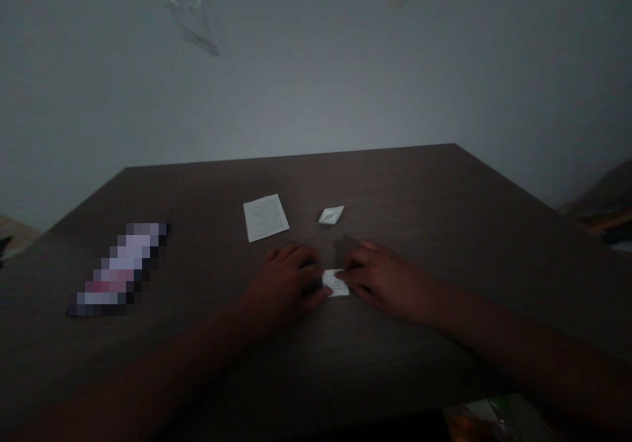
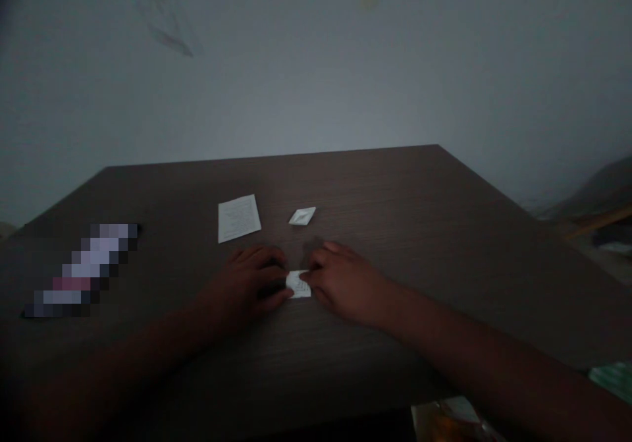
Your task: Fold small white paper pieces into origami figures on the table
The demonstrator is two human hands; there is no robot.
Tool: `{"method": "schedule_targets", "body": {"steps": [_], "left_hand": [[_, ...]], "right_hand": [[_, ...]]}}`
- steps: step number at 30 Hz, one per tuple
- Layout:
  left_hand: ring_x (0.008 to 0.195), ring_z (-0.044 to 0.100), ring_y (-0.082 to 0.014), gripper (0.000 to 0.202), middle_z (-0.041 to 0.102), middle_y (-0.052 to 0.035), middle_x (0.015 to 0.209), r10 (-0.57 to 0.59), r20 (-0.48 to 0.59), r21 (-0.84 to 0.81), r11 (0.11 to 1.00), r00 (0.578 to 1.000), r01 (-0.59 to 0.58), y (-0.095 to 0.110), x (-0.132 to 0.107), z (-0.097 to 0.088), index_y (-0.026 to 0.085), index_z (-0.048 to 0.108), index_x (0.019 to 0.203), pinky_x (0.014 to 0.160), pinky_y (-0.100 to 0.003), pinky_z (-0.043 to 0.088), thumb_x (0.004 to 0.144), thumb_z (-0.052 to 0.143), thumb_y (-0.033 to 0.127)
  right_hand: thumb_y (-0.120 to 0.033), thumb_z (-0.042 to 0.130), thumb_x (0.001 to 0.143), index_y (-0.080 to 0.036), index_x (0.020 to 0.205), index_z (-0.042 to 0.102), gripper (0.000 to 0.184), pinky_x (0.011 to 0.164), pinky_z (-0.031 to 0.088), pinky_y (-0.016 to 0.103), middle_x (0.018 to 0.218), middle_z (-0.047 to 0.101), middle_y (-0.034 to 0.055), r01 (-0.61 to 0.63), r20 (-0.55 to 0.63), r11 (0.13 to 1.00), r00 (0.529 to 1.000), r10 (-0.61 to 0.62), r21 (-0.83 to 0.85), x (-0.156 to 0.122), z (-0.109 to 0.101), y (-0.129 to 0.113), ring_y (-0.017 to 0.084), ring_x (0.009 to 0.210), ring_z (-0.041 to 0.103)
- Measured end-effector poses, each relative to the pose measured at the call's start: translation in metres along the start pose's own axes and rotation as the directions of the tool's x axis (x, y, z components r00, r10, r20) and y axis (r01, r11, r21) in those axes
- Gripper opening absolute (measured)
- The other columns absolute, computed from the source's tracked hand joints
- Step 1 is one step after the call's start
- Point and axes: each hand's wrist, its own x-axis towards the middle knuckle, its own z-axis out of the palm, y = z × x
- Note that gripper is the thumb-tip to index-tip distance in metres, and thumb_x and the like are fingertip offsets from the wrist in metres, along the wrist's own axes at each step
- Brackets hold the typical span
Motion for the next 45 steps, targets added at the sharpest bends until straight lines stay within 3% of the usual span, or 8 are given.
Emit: {"method": "schedule_targets", "body": {"steps": [5,9,17,20,26,30,38,45], "left_hand": [[0.133,0.071,-0.0376,0.019,0.077,-0.0097,0.143,-0.035,0.004,-0.003,0.999,0.999,0.035,0.001,-0.002,-0.001,0.029,0.086,0.125,0.115,-0.06,0.057,0.108,0.083,0.035],[0.135,0.07,-0.0385,0.021,0.076,-0.0111,0.144,-0.018,-0.006,-0.001,1.0,1.0,0.018,-0.001,-0.003,-0.001,0.027,0.086,0.127,0.114,-0.062,0.058,0.108,0.082,0.036],[0.133,0.071,-0.039,0.021,0.077,-0.011,0.143,0.003,-0.006,0.038,0.999,1.0,-0.003,-0.002,-0.004,-0.001,0.027,0.085,0.128,0.115,-0.062,0.058,0.108,0.082,0.035],[0.135,0.071,-0.0385,0.022,0.076,-0.0095,0.145,-0.004,0.026,0.036,0.999,1.0,0.003,-0.002,-0.004,-0.002,0.028,0.085,0.129,0.118,-0.061,0.057,0.109,0.08,0.034],[0.143,0.066,-0.039,0.031,0.071,-0.0089,0.154,-0.007,0.072,-0.029,1.0,0.997,0.01,-0.008,-0.005,-0.005,0.033,0.083,0.139,0.123,-0.063,0.054,0.108,0.079,0.03],[0.147,0.064,-0.0395,0.034,0.07,-0.0097,0.156,0.008,0.102,-0.092,0.996,0.995,0.001,-0.011,-0.006,-0.009,0.033,0.082,0.139,0.124,-0.066,0.052,0.106,0.078,0.025],[0.138,0.066,-0.0401,0.042,0.072,-0.0114,0.146,0.048,0.024,-0.079,0.996,0.999,-0.046,-0.008,-0.004,-0.006,0.028,0.081,0.137,0.118,-0.063,0.053,0.099,0.091,0.042],[0.127,0.069,-0.0357,0.021,0.076,-0.0114,0.134,0.147,-0.074,-0.02,0.989,0.986,-0.149,-0.016,-0.001,0.007,0.022,0.079,0.121,0.112,-0.055,0.055,0.109,0.079,0.039]], "right_hand": [[-0.019,0.071,0.109,-0.03,0.117,0.094,0.026,0.103,0.059,0.055,0.104,0.075,0.0117,-0.095,-0.01,0.991,0.995,0.094,-0.089,-0.005,-0.006,0.005,0.033,0.102,0.069],[-0.019,0.071,0.109,-0.033,0.12,0.094,0.029,0.1,0.059,0.056,0.106,0.076,0.0123,-0.093,0.003,0.985,0.996,0.095,-0.143,-0.006,-0.007,0.011,0.034,0.103,0.069],[-0.021,0.068,0.112,-0.027,0.118,0.093,0.026,0.104,0.061,0.056,0.111,0.078,0.013,-0.088,0.015,0.982,0.996,0.092,-0.166,-0.001,-0.009,0.003,0.033,0.106,0.072],[-0.021,0.067,0.114,-0.025,0.121,0.092,0.026,0.108,0.06,0.056,0.117,0.08,0.0133,-0.095,0.083,0.981,0.991,0.11,-0.167,0.0,-0.014,-0.005,0.033,0.11,0.074],[-0.025,0.063,0.118,-0.033,0.136,0.09,0.034,0.11,0.059,0.058,0.119,0.079,0.0127,-0.135,0.165,0.972,0.972,0.168,-0.191,0.0,-0.019,-0.009,0.034,0.116,0.073],[-0.025,0.063,0.117,-0.033,0.134,0.091,0.034,0.113,0.058,0.059,0.116,0.079,0.0126,-0.118,0.151,0.973,0.977,0.15,-0.199,-0.003,-0.015,-0.005,0.034,0.114,0.074],[-0.032,0.071,0.114,-0.024,0.134,0.088,0.028,0.116,0.057,0.06,0.119,0.079,0.0139,-0.08,0.133,0.989,0.986,0.096,-0.126,-0.004,-0.011,-0.008,0.034,0.115,0.075],[-0.042,0.092,0.101,-0.017,0.132,0.085,0.041,0.12,0.054,0.058,0.131,0.077,0.017,-0.077,0.082,0.997,0.994,0.076,0.012,0.001,-0.009,-0.008,0.036,0.126,0.072]]}}
